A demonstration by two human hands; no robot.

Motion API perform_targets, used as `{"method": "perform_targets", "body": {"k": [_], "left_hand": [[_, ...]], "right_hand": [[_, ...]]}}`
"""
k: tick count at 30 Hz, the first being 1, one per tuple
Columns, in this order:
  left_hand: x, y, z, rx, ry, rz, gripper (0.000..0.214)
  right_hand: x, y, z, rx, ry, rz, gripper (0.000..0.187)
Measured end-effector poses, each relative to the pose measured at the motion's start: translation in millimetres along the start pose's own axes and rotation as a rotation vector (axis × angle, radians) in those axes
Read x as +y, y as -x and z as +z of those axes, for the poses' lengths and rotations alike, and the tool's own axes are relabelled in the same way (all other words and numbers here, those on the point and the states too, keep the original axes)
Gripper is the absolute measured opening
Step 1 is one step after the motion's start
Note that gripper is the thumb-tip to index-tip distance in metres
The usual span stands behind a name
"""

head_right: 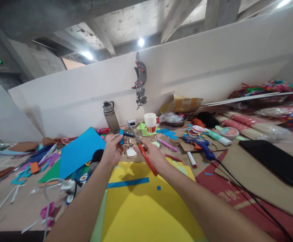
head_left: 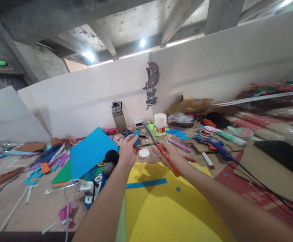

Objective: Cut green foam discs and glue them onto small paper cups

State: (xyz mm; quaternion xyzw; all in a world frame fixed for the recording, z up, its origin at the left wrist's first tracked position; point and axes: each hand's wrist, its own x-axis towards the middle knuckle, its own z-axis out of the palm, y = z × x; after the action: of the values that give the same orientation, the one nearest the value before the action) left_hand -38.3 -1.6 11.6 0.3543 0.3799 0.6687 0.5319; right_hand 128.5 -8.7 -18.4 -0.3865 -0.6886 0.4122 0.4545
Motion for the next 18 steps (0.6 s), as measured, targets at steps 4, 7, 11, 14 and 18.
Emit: {"method": "perform_targets", "body": {"k": [4, 7, 11, 14, 18], "left_hand": [[2, -7, -9.6, 0.062, -0.027, 0.057, 0.027], [2, -10, -13.6, 0.087, -0.070, 0.057, 0.026], [0, -9, -12.6, 0.043, -0.085, 0.028, 0.029], [0, -5, -8.8, -0.032, -0.099, -0.024, 0.032], [0, -1, -3.7, -0.081, -0.089, -0.065, 0.032]], "right_hand": [[1, -2, -5, 0.022, 0.109, -0.003, 0.048], [0, -3, -10, 0.044, 0.203, 0.039, 0.044], [-4, -5, -12, 0.043, 0.231, 0.032, 0.043], [-4, -6, -10, 0.046, 0.135, 0.023, 0.045], [-3, -6, -7, -0.027, 0.016, 0.024, 0.037]]}}
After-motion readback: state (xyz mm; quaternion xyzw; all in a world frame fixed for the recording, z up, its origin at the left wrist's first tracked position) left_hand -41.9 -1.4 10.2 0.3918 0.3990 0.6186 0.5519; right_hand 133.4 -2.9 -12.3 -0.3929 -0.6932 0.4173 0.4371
